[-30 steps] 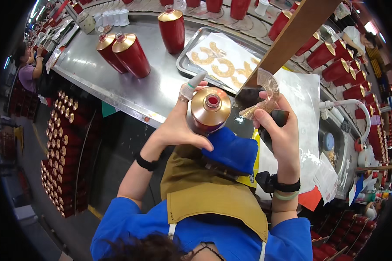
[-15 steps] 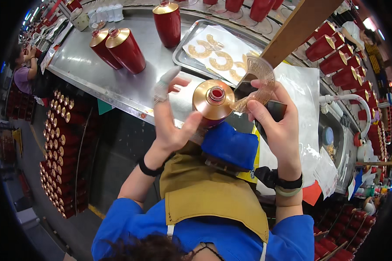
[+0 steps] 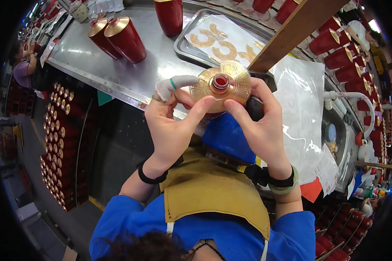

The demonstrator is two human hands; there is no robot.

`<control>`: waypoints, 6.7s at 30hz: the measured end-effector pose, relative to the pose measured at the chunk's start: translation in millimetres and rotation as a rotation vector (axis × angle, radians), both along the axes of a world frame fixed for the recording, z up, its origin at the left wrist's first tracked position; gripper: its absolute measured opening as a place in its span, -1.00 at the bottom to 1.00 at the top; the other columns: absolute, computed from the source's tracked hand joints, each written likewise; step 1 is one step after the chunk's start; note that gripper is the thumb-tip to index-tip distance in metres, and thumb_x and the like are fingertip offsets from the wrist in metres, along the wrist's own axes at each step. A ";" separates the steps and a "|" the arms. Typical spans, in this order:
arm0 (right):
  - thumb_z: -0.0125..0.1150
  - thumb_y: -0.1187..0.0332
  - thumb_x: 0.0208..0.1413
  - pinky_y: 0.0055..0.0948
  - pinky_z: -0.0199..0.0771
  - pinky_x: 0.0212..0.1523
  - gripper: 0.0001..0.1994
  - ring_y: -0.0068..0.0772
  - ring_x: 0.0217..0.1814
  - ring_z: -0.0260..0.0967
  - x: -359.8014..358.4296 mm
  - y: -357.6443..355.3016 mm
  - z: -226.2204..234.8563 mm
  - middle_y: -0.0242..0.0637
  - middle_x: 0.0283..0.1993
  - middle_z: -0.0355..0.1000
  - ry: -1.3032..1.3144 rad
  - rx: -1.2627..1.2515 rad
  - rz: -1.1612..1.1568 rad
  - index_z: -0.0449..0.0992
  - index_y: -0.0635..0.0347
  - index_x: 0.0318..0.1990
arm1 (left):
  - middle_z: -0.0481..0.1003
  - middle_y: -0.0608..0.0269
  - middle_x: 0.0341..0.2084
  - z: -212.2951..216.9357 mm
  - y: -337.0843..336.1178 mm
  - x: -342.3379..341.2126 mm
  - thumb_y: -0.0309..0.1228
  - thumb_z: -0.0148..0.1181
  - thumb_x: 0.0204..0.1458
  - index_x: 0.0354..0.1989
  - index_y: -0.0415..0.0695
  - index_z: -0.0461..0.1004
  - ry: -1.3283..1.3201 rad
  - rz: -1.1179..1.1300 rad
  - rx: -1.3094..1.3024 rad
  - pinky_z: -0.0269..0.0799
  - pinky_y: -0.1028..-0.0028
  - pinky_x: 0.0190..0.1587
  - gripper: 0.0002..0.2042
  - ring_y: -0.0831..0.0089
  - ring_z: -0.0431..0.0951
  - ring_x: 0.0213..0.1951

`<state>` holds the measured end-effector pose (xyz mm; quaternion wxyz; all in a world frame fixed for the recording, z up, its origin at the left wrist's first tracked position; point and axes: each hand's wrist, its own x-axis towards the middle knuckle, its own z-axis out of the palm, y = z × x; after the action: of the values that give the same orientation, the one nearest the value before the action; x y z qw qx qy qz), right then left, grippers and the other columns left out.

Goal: The person is manually applying decorative labels and seals to red and gold liquor bottles on an assembly line.

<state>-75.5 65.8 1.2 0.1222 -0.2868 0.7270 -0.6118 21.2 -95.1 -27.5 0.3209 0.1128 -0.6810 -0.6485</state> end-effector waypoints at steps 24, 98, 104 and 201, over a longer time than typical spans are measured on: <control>0.29 0.55 0.32 -0.60 0.45 -0.11 -0.74 -0.67 -0.16 0.41 3.4 -4.1 -20.2 -0.43 -0.18 0.52 0.021 -0.046 -0.111 0.53 0.33 0.12 | 0.58 0.32 -0.26 -4.3 -3.1 -7.4 -0.63 0.43 0.17 0.21 -0.28 0.48 -0.075 0.010 0.067 0.57 0.55 -0.02 -0.57 0.63 0.60 -0.19; 0.40 0.51 0.23 -0.52 0.40 -0.35 -0.73 -0.56 -0.35 0.41 -2.7 -8.6 -20.0 -0.33 -0.32 0.54 0.143 0.011 -0.179 0.57 0.27 0.06 | 0.60 0.28 -0.27 -2.4 -8.4 -11.3 -0.61 0.47 0.14 0.28 -0.33 0.44 -0.131 -0.008 0.180 0.57 0.61 -0.07 -0.48 0.63 0.60 -0.23; 0.50 0.47 0.14 -0.46 0.45 -0.11 -0.59 -0.48 0.02 0.47 -16.3 -5.4 -17.4 -0.26 0.07 0.53 0.315 0.093 -0.062 0.55 0.28 0.14 | 0.59 0.29 -0.17 -6.3 -14.8 -11.6 -0.57 0.47 0.14 0.29 -0.27 0.44 -0.146 -0.011 -0.015 0.51 0.49 0.10 -0.46 0.55 0.59 -0.09; 0.65 0.22 0.00 -0.37 0.53 -0.01 -0.28 -0.29 0.03 0.48 -2.4 -14.3 -28.8 -0.17 0.09 0.40 0.017 0.054 -0.200 0.47 0.33 0.28 | 0.24 -0.03 0.31 -75.0 15.8 -43.9 -0.42 0.63 -0.15 0.39 -0.16 0.27 0.132 0.058 -0.507 0.44 0.14 0.30 -0.13 0.01 0.40 0.32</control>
<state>-77.9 51.6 -27.6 0.0621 -0.2146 0.7692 -0.5987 -22.7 -79.4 -102.5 0.4012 0.0057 -0.7957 -0.4538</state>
